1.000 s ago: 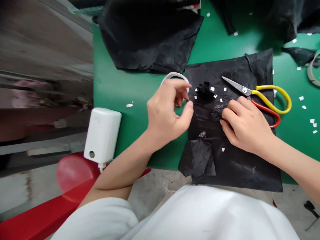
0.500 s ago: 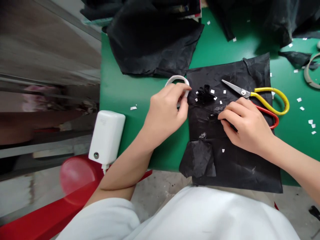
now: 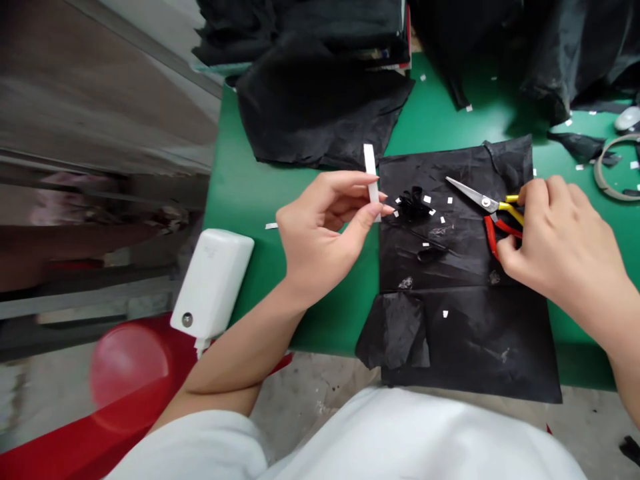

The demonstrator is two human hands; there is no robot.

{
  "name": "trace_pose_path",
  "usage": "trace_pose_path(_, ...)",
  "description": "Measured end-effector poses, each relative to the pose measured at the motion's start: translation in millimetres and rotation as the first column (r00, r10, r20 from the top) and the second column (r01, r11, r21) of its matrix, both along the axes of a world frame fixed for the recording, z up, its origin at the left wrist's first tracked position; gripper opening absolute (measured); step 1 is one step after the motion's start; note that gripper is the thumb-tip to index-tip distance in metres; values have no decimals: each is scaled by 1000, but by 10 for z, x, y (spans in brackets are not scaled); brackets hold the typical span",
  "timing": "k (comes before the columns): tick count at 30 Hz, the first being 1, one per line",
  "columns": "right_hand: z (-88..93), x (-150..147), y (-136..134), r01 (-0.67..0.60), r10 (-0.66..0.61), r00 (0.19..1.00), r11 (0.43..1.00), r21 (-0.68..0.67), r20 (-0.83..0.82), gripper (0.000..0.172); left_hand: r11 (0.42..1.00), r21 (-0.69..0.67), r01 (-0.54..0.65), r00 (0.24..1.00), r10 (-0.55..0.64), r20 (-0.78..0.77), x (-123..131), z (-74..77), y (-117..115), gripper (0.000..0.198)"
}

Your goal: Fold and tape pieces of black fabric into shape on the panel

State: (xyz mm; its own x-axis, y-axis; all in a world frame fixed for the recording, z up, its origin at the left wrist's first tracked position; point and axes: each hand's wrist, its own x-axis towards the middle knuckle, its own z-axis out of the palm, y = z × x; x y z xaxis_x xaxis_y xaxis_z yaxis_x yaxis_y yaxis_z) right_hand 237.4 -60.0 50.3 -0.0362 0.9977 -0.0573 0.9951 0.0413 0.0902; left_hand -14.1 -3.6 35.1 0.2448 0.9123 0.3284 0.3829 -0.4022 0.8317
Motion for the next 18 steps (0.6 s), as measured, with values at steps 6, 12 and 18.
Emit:
trace_pose_path(6,-15,39,-123,13,-13,1000,1000,-11,24,34,998,-60,29,993,-22,112,-5,-5,31,16)
trace_pose_path(12,-108,93,-21,-20,50,987,981,192,-153,19,997,-56,57,975,-43,220,-3,34,34,17)
trace_pose_path(18,-48,-2,11,33,93,706,986,164,-702,24,993,-28,111,951,-98,293,-5,72,-11,19)
